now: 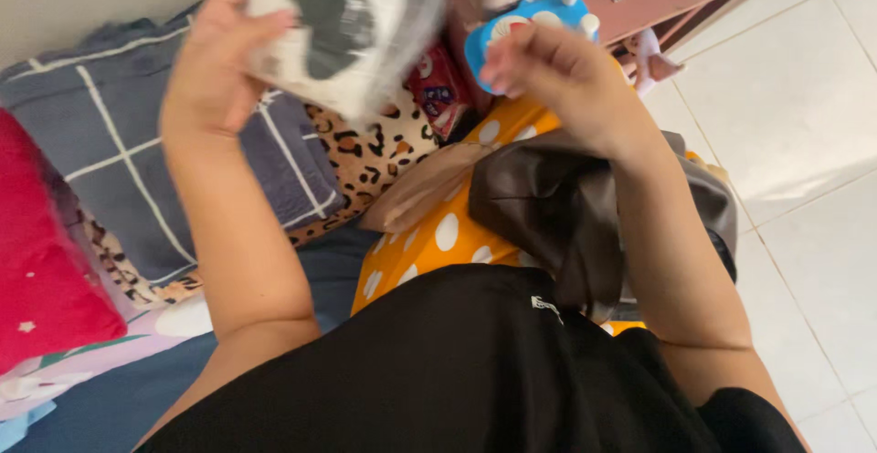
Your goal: The person organizes and packs various personal items into a brown handbag. They handle items such as a hairbrush, scrunchies, a wallet, a watch, and small plastic bags containing accessories, placing them into the bag or a clear pouch within it.
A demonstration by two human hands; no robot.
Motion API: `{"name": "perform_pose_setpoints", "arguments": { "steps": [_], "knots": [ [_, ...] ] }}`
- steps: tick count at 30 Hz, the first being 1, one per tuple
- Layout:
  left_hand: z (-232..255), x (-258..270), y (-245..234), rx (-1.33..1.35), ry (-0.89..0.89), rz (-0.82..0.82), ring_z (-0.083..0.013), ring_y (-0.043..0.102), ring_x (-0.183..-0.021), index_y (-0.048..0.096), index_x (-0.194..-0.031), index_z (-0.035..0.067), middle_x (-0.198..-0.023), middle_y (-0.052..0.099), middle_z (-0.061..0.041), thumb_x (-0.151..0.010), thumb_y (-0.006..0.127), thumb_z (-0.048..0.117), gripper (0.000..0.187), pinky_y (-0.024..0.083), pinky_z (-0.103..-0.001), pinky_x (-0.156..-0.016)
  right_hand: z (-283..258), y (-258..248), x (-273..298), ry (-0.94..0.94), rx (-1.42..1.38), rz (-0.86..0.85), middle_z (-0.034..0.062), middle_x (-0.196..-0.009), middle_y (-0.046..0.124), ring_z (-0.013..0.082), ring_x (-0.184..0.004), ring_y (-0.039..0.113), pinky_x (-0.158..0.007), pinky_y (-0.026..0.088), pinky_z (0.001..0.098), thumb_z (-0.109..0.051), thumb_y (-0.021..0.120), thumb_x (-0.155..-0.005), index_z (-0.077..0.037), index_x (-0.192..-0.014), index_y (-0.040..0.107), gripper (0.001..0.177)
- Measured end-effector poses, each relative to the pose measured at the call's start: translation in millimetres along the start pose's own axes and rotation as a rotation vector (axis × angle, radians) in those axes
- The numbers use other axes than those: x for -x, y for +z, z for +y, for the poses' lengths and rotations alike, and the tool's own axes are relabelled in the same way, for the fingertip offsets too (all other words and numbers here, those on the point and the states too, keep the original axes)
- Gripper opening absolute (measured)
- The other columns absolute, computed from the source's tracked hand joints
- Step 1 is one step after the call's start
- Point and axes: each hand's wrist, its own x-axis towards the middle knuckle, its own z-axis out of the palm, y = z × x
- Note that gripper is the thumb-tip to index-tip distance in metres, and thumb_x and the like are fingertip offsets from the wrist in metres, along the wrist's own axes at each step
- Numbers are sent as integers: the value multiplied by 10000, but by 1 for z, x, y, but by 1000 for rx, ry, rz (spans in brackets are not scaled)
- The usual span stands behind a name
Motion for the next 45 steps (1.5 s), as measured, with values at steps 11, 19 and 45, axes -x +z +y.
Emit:
{"name": "perform_pose_setpoints", "arguments": {
  "steps": [11,19,45],
  "knots": [
    [-109,-19,-59,-999,-258,8,-299,666,-1186,608,-1365,150,-1305,691,-154,-789,797,38,616,530,-391,-968,89,77,-15,-69,1019,-303,98,-1046,764,346,-1036,674,-924,529,463,-202,718,-824,-180,-1118,767,300],
    [-106,-5,-36,-1545,163,180,-416,563,-1147,707,-1261,109,-1243,645,-239,-697,893,99,593,456,-463,-1001,37,45,-8,-289,643,-140,121,-996,752,276,-907,740,-808,579,397,-127,688,-922,-61,-1144,733,236],
    [-57,13,180,-107,-58,-404,-53,552,-877,591,-1417,53,-967,583,72,-930,788,65,525,453,-209,-779,-14,-44,173,-211,216,804,71,-1344,610,145,-1139,571,-1040,526,292,-71,759,-1060,-35,-1461,522,467]
  ]
}}
